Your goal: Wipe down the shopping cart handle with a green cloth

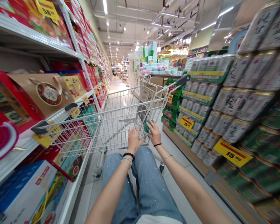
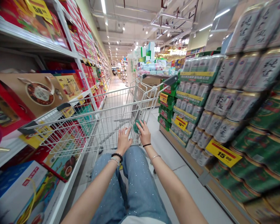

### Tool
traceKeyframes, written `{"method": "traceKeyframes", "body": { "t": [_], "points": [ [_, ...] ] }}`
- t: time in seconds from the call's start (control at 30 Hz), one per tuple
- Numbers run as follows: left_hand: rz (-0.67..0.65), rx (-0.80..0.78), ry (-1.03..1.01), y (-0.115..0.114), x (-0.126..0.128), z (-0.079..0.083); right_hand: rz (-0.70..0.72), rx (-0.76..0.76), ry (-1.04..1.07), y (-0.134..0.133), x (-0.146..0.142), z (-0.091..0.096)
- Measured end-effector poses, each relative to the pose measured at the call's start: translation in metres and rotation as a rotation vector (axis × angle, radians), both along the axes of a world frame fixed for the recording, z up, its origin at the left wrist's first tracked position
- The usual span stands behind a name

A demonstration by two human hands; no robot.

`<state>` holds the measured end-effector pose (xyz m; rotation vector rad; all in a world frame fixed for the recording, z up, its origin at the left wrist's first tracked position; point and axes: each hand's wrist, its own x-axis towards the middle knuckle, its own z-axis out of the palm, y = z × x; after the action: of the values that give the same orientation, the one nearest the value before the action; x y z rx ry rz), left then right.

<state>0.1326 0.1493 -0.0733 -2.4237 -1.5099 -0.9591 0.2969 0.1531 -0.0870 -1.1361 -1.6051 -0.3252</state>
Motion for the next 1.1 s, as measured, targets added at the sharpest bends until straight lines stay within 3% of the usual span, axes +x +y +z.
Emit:
{"method": "traceKeyframes", "body": {
  "t": [0.13,0.2,0.27,0.43,0.53,0.6,0.67,0.77,0.83,0.9,1.03,1.1],
  "points": [
    [0.000,-0.010,-0.006,-0.001,-0.001,0.001,-0.105,0.103,0.089,0.016,0.004,0.051],
    [0.001,-0.015,-0.007,-0.001,-0.001,0.001,-0.130,0.095,0.104,0.026,-0.002,0.060],
    [0.004,-0.019,-0.006,-0.001,-0.001,0.002,-0.138,0.062,0.114,0.032,-0.011,0.050],
    [0.015,-0.019,0.008,-0.002,-0.001,0.004,-0.088,-0.013,0.064,0.022,-0.028,-0.017],
    [-0.015,-0.022,0.002,-0.004,-0.006,0.008,-0.047,-0.021,-0.015,0.008,-0.024,-0.030],
    [-0.044,-0.023,-0.005,-0.006,-0.014,0.012,-0.039,0.023,-0.013,0.002,-0.016,-0.014],
    [-0.015,-0.002,-0.033,-0.009,-0.026,0.015,-0.053,0.089,0.020,0.002,-0.008,0.014],
    [0.145,0.054,-0.097,-0.013,-0.047,0.016,-0.070,0.152,0.053,0.011,-0.006,0.054],
    [0.237,0.068,-0.107,-0.015,-0.060,0.014,-0.063,0.161,0.060,0.019,-0.013,0.061],
    [0.289,0.047,-0.087,-0.016,-0.072,0.009,-0.054,0.163,0.059,0.025,-0.025,0.047],
    [0.281,-0.019,-0.020,-0.017,-0.088,-0.001,-0.004,0.113,-0.015,0.019,-0.047,-0.012],
    [0.260,-0.038,0.004,-0.017,-0.091,-0.002,0.050,0.075,-0.073,0.012,-0.049,-0.031]
  ]
}}
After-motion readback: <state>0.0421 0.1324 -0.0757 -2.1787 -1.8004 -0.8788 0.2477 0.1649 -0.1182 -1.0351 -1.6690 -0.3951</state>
